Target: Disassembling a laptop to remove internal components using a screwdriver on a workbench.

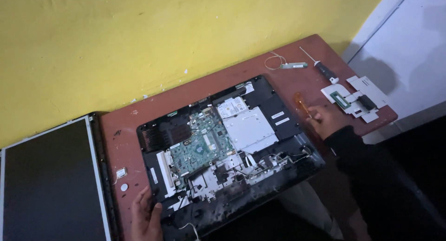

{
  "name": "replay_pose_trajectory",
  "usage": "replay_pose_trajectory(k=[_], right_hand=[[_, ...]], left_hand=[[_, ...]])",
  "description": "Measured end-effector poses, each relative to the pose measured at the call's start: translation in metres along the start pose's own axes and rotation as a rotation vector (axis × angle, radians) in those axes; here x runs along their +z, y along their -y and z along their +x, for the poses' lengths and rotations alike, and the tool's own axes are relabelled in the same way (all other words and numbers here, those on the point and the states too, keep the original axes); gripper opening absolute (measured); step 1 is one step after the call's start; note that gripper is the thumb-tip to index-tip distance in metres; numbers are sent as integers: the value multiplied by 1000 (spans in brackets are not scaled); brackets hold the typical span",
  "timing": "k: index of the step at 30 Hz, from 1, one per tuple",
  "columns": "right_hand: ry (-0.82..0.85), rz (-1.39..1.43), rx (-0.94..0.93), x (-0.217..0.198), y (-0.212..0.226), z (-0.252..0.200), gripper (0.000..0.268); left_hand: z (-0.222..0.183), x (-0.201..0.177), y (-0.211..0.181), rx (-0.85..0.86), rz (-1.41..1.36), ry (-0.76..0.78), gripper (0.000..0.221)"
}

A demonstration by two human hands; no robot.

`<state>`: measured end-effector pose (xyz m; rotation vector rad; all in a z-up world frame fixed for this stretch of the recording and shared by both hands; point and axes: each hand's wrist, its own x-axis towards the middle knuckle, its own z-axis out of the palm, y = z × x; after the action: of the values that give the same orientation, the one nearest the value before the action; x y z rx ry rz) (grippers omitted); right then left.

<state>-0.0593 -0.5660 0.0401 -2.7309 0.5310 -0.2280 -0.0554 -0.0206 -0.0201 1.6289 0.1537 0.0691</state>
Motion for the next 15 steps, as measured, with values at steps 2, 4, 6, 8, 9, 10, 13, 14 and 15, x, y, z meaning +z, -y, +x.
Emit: replay_pose_trajectory(k=[2, 4, 6, 8, 9, 10, 13, 14, 15], right_hand=[[-7, 59, -63, 6, -9, -1, 35], [-15, 124, -131, 14, -15, 1, 35], [-135, 192, -152, 21, -22, -3, 35], [-174, 178, -129, 18, -19, 1, 34], [-214, 160, -110, 15, -18, 3, 33], [-214, 162, -107, 16, -17, 13, 33], [-311, 139, -255, 7, -1, 47, 27], [-239, 174, -209, -3, 15, 57, 30], [-169, 211, -169, -12, 33, 71, 34]], left_hand=[[1, -11, 9, 42, 61, 43, 55], [-1, -16, -1, 88, 124, 80, 54], [-6, -12, -31, -34, 354, 69, 55], [-6, -7, -43, -121, 384, 84, 55], [-7, -4, -49, -206, 409, 96, 54], [-3, -10, -33, -206, 412, 97, 54], [5, -17, -1, 84, 394, 91, 60], [2, -17, -2, 116, 418, 71, 53], [1, -16, -3, 150, 441, 47, 48]])
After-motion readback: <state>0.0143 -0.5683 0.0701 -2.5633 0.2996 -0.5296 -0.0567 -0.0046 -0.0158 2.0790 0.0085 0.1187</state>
